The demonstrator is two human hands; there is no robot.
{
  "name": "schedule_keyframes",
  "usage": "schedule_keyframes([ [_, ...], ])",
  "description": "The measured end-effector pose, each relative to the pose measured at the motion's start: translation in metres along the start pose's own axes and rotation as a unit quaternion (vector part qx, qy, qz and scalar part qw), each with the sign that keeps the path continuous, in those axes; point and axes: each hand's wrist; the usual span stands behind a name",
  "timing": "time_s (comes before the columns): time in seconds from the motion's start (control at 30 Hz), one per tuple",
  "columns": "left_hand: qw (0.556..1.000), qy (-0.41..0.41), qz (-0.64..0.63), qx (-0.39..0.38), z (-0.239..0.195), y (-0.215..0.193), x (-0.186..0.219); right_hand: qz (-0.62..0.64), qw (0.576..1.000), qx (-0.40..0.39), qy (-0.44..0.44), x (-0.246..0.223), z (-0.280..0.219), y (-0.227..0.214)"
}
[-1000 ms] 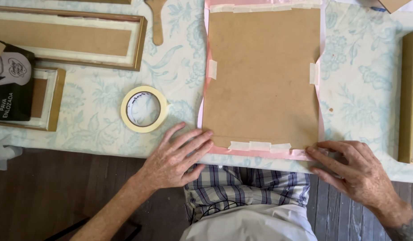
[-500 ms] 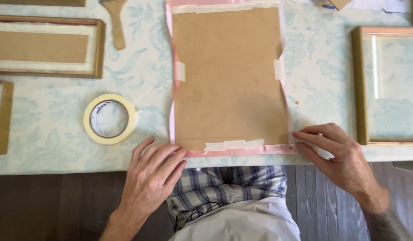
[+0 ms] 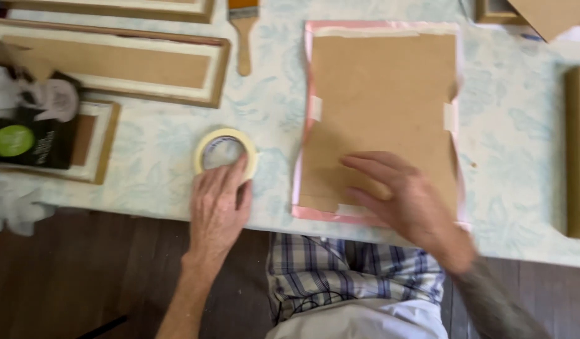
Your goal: Taping pink fabric or paper onto a cardboard backing to prepare it for framing
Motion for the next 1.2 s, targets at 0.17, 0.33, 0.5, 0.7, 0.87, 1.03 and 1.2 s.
schedule_keyframes([
  [0.17,0.978,-0.060,-0.201,0.018,0.005,-0.039,0.021,0.112,0.991,-0.048,-0.049,-0.026,0.059,0.054],
  [0.33,0.957,-0.080,-0.277,0.020,0.014,-0.051,0.027,0.204,0.979,0.000,-0.002,-0.029,0.083,0.074],
  [0.5,0.936,-0.075,-0.344,-0.001,0.020,-0.050,0.026,0.214,0.977,-0.021,0.007,-0.031,0.095,0.068],
  [0.7,0.928,-0.061,-0.366,-0.026,0.036,-0.060,0.025,0.241,0.970,0.008,0.027,-0.025,0.085,0.061],
  [0.87,0.925,-0.056,-0.370,-0.061,0.047,-0.060,0.019,0.256,0.965,0.048,0.035,-0.028,0.070,0.052],
  [1.03,0.929,-0.049,-0.358,-0.083,0.052,-0.048,0.014,0.248,0.966,0.058,0.052,-0.022,0.066,0.049],
  [1.2,0.935,-0.059,-0.337,-0.096,0.053,-0.047,0.020,0.185,0.982,0.026,0.034,-0.035,0.074,0.052],
])
Point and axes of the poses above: each hand's wrist, its own z-axis towards the middle knuckle, its own y-axis out of the palm, x = y × z, and after that the axes turned 10 degrees about z, right-handed
